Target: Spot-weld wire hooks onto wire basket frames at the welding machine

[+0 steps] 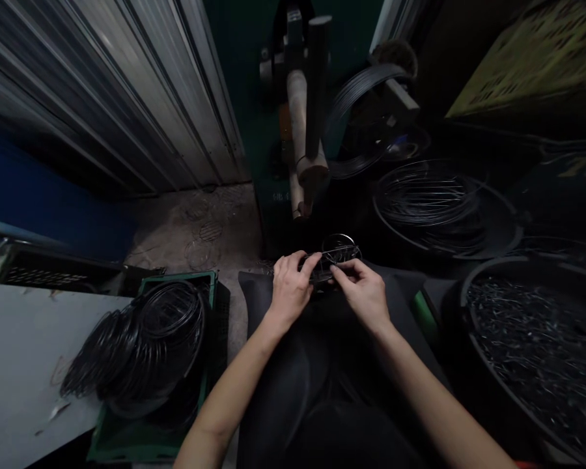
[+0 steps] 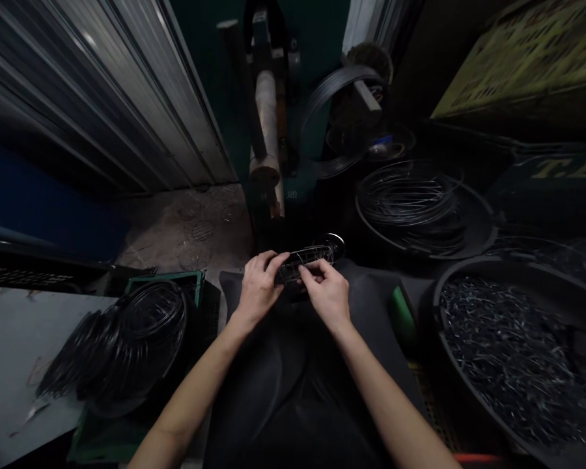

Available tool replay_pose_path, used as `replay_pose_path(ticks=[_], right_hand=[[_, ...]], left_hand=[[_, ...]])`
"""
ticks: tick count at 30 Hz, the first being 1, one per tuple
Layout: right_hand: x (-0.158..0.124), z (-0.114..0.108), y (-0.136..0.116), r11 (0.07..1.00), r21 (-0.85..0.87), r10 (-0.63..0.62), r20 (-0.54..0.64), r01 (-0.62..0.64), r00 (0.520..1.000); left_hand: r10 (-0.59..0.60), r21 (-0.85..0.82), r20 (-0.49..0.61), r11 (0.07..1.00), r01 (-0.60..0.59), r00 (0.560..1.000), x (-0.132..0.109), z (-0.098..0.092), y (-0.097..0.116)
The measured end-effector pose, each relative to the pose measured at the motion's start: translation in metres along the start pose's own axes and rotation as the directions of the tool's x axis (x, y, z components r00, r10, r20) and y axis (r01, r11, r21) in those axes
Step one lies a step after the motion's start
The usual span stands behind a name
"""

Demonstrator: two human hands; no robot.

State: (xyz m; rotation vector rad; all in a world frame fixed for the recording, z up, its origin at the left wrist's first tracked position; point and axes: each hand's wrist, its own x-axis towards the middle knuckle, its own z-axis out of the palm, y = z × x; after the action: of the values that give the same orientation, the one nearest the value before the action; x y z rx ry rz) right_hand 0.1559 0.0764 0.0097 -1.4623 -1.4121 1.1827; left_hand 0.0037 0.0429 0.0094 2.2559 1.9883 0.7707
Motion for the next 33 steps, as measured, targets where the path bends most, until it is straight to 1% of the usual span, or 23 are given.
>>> replay_pose_path(ticks=[5,9,13,18,22,25,29,33], right_hand=[[0.004,0.009,-0.003,0.992,0.126,0.021,0.032,-0.025,0.999],[0.004,0.017,-0.002,0.985,0.174,-0.021,0.000,0.020,1.000],[0.005,0.023,-0.001,0.979,0.195,-0.052,-0.025,0.055,0.998],[0.005,0.031,0.003,0.978,0.124,-0.163,-0.071,0.171,0.984],[0.006,0.037,0.008,0.959,0.035,-0.275,-0.133,0.282,0.952],[0.009,0.039,0.010,0.937,-0.022,-0.350,-0.133,0.350,0.927],[0.014,0.042,0.011,0.912,-0.074,-0.409,-0.116,0.403,0.905],[0.015,0.045,0.007,0.908,-0.092,-0.418,-0.126,0.409,0.900]], left_hand=[[0.008,0.070,-0.046,0.998,-0.005,0.999,0.004,-0.008,0.001],[0.006,0.051,-0.062,0.999,-0.002,0.998,0.006,-0.014,-0.002],[-0.001,0.048,-0.068,0.999,0.004,0.998,0.007,-0.016,-0.003],[0.007,0.051,-0.097,0.999,-0.002,0.995,0.010,-0.017,-0.005],[0.016,0.061,-0.110,0.998,-0.009,0.994,0.012,-0.020,-0.009],[0.027,0.085,-0.134,0.996,-0.016,0.991,0.014,-0.021,-0.012],[0.063,0.125,-0.172,0.991,-0.042,0.983,0.017,-0.022,-0.014],[0.070,0.151,-0.211,0.988,-0.038,0.975,0.019,-0.020,-0.016]])
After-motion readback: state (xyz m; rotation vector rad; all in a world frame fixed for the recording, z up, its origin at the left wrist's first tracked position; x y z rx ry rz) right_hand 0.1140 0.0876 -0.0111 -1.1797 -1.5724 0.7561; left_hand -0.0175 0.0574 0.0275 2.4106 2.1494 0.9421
